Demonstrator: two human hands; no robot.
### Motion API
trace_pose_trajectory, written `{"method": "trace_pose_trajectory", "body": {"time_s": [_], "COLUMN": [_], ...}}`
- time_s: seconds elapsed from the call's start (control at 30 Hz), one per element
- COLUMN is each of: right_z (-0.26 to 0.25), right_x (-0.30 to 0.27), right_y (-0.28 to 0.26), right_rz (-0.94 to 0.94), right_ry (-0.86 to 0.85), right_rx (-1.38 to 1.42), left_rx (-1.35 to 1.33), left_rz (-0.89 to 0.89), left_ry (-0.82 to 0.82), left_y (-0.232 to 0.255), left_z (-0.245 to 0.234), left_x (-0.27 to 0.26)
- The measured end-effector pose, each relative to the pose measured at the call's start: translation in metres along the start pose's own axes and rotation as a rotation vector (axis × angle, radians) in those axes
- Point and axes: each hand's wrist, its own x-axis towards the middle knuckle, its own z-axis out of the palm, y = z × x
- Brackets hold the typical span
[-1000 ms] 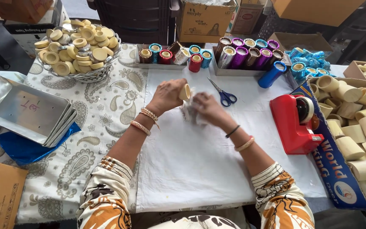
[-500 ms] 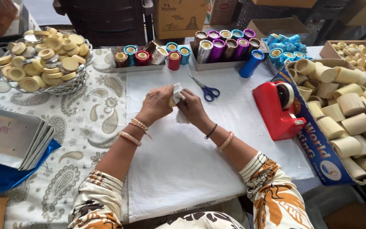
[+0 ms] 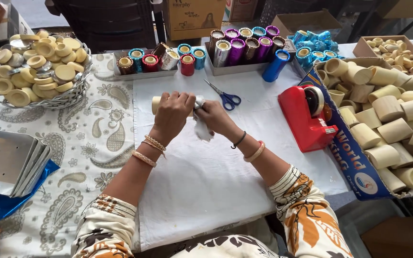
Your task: The person wraps a cylindrical object with a sheet of shiny purple foil. They use a tape dispenser to secure the foil around the cylinder and then fold the edges to create a neat finish.
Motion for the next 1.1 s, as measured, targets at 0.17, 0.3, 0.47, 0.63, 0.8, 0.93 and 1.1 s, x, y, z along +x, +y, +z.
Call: {"method": "trace_pose_trajectory", "body": {"time_s": [0.17,0.3,0.47,0.63,0.8,0.93,1.1], "right_z": [-0.002,0.003,-0.024,-0.023,-0.004,-0.006,0.032], "right_x": [-0.004,-0.007,-0.006,-0.017,0.006,-0.002,-0.03], "right_y": [0.002,-0.001,-0.043,-0.071,0.063,0.001,-0.065], "right_rz": [0.342,0.207,-0.661,-0.591,0.032,-0.225,-0.475], "right_ry": [-0.058,-0.049,0.0,0.213,0.012,0.384,0.221], "right_rx": [1.198,0.644,-0.294,-0.576,0.566,0.34,-0.329], "left_rx": [0.133,0.04,-0.444,-0.588,-0.517,-1.238,-2.077], "left_rz": [0.057,0.018,-0.08,-0.196,-0.169,-0.647,-0.869], "left_ry": [0.099,0.075,-0.085,-0.23,-0.047,0.013,0.204], "left_y": [-0.001,-0.009,-0.033,-0.023,-0.03,-0.031,-0.009], "left_z": [-0.001,-0.004,-0.009,-0.003,0.017,0.03,0.092], "left_x": [0.0,0.001,0.004,0.006,-0.004,-0.001,-0.024]}}
